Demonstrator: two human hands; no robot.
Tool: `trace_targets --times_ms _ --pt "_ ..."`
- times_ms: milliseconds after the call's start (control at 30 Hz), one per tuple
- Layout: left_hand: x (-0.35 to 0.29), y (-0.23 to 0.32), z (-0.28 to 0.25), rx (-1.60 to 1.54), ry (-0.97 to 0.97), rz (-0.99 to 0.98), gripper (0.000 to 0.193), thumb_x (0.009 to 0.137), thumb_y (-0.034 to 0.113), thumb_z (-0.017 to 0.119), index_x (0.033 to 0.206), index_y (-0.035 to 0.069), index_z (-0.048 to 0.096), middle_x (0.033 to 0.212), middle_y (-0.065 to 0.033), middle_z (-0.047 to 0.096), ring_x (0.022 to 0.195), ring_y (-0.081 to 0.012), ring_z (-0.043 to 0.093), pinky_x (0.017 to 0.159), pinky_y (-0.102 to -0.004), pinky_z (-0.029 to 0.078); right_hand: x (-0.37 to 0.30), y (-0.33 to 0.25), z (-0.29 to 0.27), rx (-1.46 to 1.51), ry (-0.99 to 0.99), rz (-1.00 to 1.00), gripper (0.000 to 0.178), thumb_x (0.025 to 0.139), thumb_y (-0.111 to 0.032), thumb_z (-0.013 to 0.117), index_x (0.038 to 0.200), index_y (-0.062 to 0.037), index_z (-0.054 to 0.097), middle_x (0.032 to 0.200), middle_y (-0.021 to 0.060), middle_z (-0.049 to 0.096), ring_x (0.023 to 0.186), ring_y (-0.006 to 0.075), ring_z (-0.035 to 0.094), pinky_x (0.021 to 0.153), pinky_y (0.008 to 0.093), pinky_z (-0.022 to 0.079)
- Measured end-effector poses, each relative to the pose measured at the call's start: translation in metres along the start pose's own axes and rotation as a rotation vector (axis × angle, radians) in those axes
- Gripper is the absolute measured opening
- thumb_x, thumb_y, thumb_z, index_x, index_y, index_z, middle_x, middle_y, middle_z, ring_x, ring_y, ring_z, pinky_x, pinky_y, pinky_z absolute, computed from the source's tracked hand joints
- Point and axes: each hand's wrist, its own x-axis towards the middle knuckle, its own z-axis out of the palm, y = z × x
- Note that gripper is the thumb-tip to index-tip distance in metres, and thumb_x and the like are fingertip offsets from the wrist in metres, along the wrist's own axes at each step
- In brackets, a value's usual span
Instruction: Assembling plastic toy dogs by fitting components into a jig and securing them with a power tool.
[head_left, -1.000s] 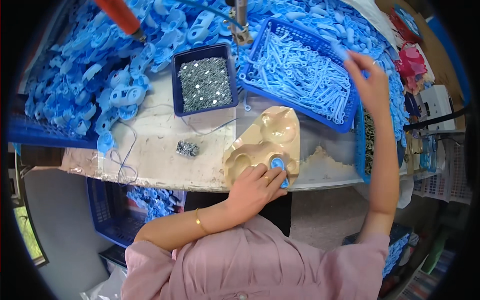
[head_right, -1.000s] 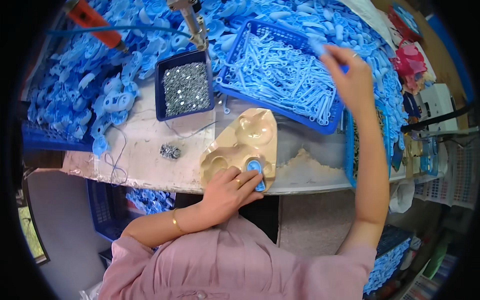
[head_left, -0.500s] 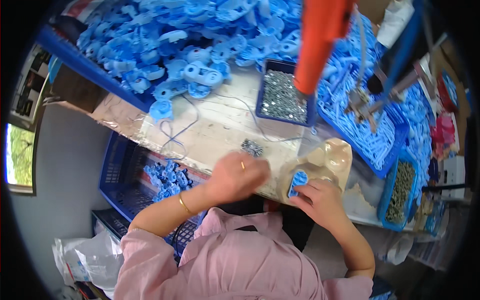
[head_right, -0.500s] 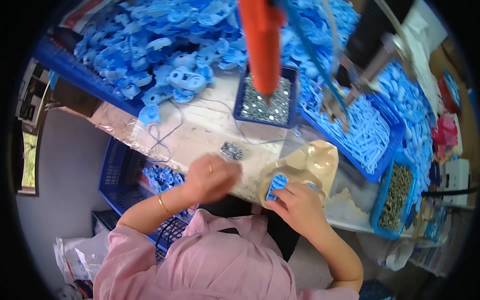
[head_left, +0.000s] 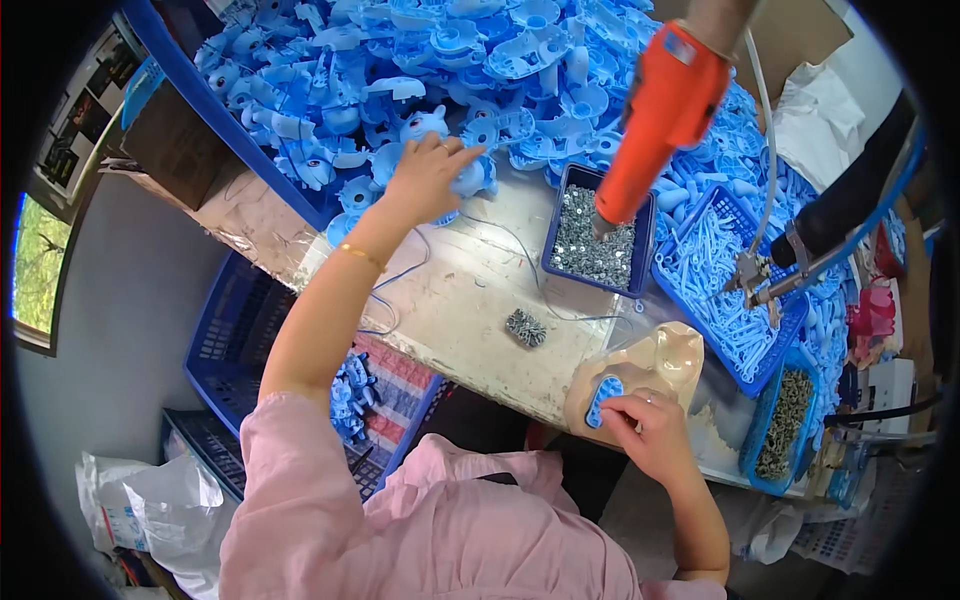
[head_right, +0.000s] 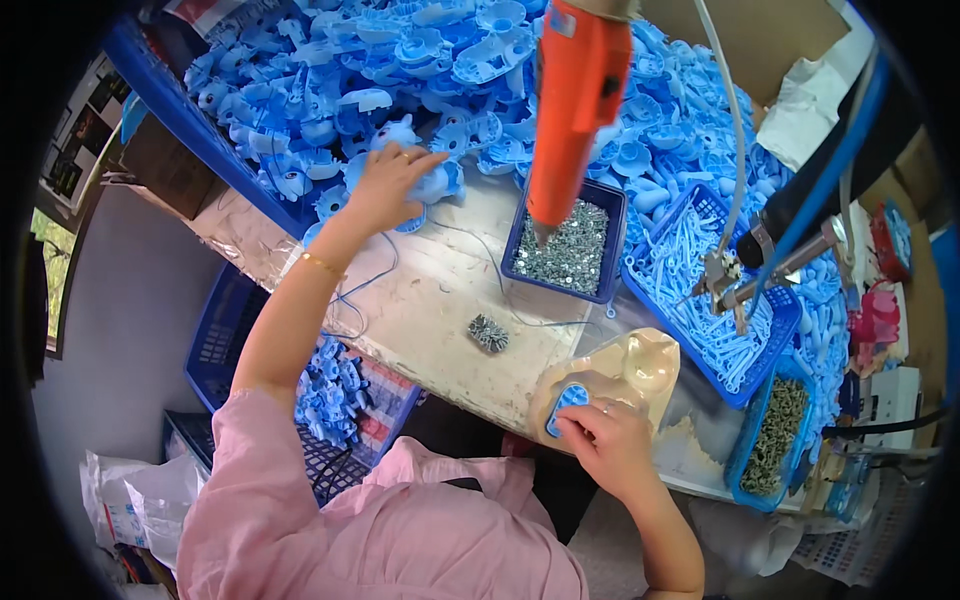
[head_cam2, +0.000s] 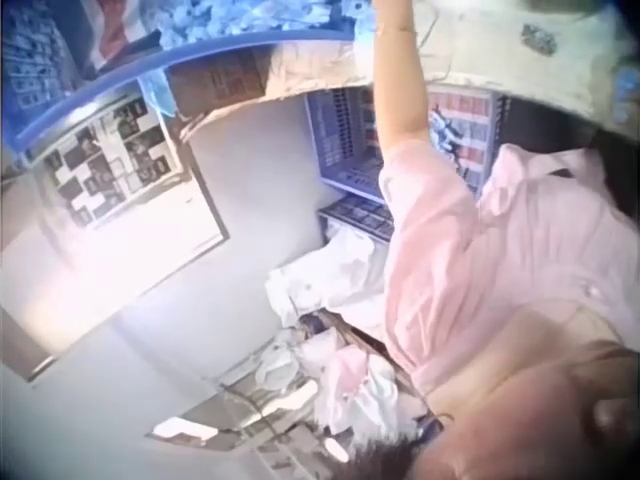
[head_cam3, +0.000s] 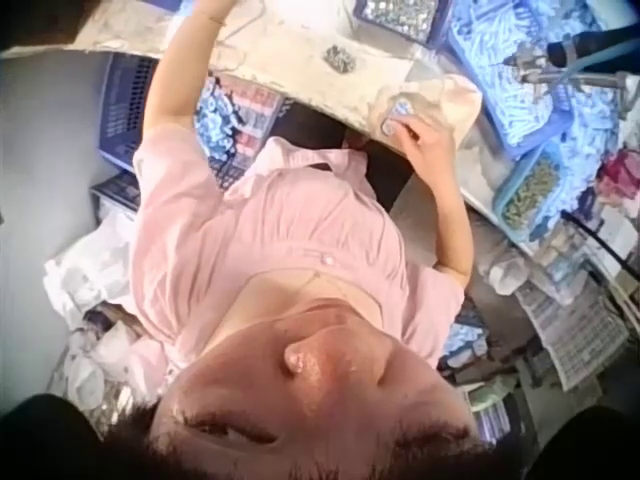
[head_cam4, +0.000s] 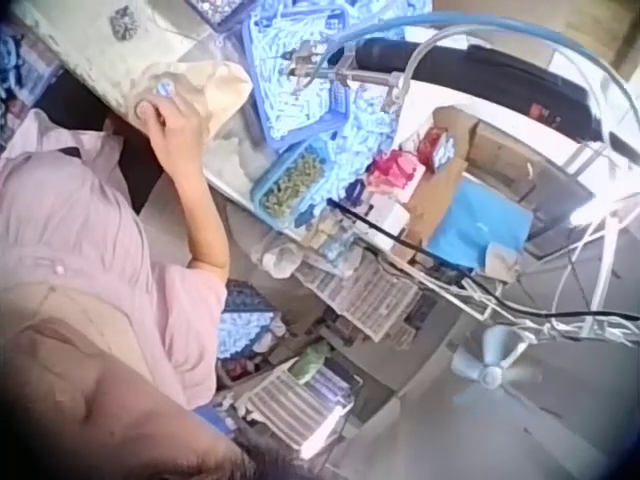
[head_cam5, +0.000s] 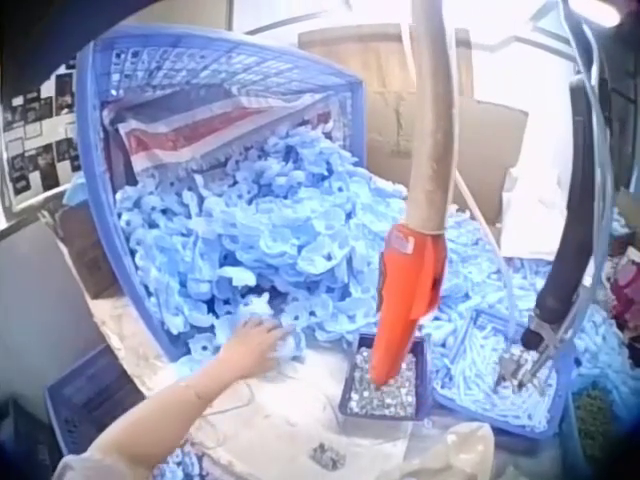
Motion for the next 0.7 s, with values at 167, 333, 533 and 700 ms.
trace_targets --times_ms 167,333,533,700 --pt "-0.042 0.011 -0.037 -0.358 0.607 -0.046 0.076 0.067 0.008 0.082 0.137 0.016 0.053 0.127 -0.0081 0.054 0.114 -0.0282 0.052 0.099 -0.0438 0.045 -0.002 -0.011 -0.005 0.082 0.074 0.163 0.010 0.082 -0.005 0.075 0.092 -0.0060 0.074 0.076 0.0087 0.067 0.072 0.0261 0.066 0.069 0.0370 0.053" --pt "-0.102 0.106 -0.029 -1.271 0.369 -0.244 0.082 0.073 0.010 0.087 0.138 0.008 0.036 0.134 -0.0086 0.043 0.126 -0.0200 0.046 0.106 -0.0368 0.043 0.019 -0.033 0.009 -0.038 0.336 -0.176 0.029 0.077 -0.002 0.077 0.106 -0.0059 0.072 0.099 0.0094 0.069 0.089 0.0273 0.067 0.078 0.0365 0.054" --pt "-0.126 0.213 -0.029 -1.736 0.118 -0.084 0.088 0.075 0.013 0.089 0.141 0.006 0.031 0.137 -0.0138 0.044 0.131 -0.0237 0.045 0.108 -0.0398 0.041 0.018 -0.035 0.010 -0.286 0.277 -0.279 0.048 0.069 0.004 0.074 0.116 -0.0038 0.069 0.105 0.0091 0.067 0.094 0.0302 0.065 0.080 0.0373 0.054" --pt "-0.114 0.219 -0.019 -1.299 0.063 0.114 0.093 0.074 0.023 0.087 0.147 0.002 0.035 0.140 -0.0187 0.050 0.127 -0.0373 0.048 0.106 -0.0454 0.043 -0.021 0.000 0.000 -0.413 0.322 -0.156 0.042 0.072 0.005 0.071 0.113 -0.0035 0.071 0.099 0.0086 0.066 0.084 0.0275 0.064 0.073 0.0387 0.052"
